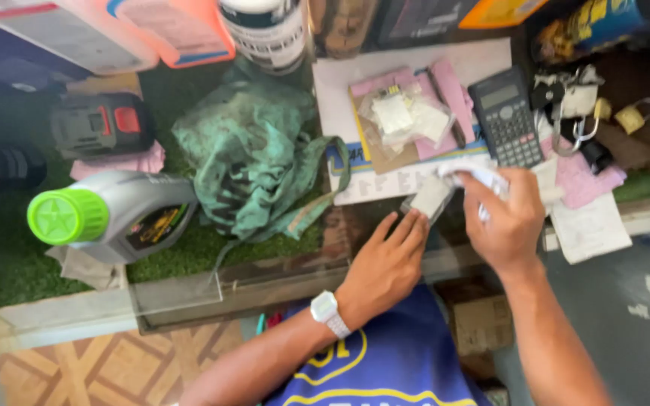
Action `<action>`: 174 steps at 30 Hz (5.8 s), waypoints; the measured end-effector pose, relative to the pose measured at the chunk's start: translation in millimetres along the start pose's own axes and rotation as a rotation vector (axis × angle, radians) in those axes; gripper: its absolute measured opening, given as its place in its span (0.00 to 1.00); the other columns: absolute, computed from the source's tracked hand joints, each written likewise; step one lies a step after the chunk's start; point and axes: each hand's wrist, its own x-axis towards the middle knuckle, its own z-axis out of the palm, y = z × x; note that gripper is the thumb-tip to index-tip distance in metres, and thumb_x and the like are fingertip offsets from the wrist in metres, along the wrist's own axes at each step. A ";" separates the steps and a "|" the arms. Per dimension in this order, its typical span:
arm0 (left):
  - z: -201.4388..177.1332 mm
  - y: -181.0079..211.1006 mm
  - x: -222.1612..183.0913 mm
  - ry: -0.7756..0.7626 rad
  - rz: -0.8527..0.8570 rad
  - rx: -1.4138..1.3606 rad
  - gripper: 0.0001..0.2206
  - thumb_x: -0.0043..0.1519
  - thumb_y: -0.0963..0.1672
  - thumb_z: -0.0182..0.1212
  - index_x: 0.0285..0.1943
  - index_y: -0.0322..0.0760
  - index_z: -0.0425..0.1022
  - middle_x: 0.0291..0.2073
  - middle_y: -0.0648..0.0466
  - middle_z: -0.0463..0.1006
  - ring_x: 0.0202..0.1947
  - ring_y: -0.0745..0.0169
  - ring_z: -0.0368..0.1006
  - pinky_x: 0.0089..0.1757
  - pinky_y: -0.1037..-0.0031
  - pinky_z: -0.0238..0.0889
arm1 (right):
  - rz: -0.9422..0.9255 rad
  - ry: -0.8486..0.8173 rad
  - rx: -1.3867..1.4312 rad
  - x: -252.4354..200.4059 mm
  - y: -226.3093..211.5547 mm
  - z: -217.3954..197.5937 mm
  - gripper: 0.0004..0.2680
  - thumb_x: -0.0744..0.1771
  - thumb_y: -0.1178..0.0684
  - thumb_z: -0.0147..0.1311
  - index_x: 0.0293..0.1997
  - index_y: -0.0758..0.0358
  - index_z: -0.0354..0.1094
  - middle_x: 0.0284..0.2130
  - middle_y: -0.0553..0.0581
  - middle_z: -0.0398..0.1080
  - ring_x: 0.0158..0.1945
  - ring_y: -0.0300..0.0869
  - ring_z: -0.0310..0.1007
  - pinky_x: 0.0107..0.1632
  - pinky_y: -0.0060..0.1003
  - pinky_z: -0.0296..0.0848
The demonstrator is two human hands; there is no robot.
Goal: Unpacking small motorcycle parts from plastic bags and organizing them on a counter and display wall
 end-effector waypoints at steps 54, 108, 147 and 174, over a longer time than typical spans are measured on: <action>-1.7 8.7 -4.8 0.001 -0.125 0.031 0.19 0.59 0.43 0.56 0.58 0.30 0.76 0.62 0.29 0.65 0.66 0.30 0.65 0.56 0.44 0.60 | -0.030 -0.359 0.130 -12.4 -27.6 -19.2 0.04 0.64 0.54 0.58 0.39 0.50 0.76 0.35 0.56 0.66 0.39 0.53 0.71 0.38 0.47 0.72; -11.5 -0.9 -6.4 0.021 -0.034 0.038 0.18 0.65 0.43 0.57 0.59 0.21 0.75 0.57 0.35 0.76 0.64 0.40 0.71 0.62 0.57 0.61 | 0.022 -0.196 0.214 0.0 -16.1 -6.0 0.05 0.62 0.59 0.58 0.34 0.54 0.81 0.31 0.61 0.68 0.36 0.57 0.71 0.40 0.48 0.72; -11.4 -23.7 22.5 -0.104 -0.067 -0.029 0.07 0.60 0.45 0.58 0.36 0.40 0.79 0.33 0.55 0.72 0.42 0.52 0.70 0.44 0.61 0.63 | 0.242 -0.045 -0.058 -52.8 -50.7 -16.6 0.10 0.63 0.55 0.61 0.46 0.44 0.82 0.33 0.55 0.66 0.34 0.51 0.70 0.37 0.44 0.74; -5.4 -5.3 50.3 0.000 -0.187 0.070 0.11 0.53 0.49 0.68 0.24 0.39 0.79 0.27 0.51 0.74 0.36 0.49 0.70 0.44 0.56 0.62 | 0.278 -0.180 0.042 -61.6 -45.7 -35.2 0.11 0.63 0.54 0.63 0.50 0.49 0.79 0.35 0.58 0.68 0.39 0.53 0.74 0.40 0.45 0.76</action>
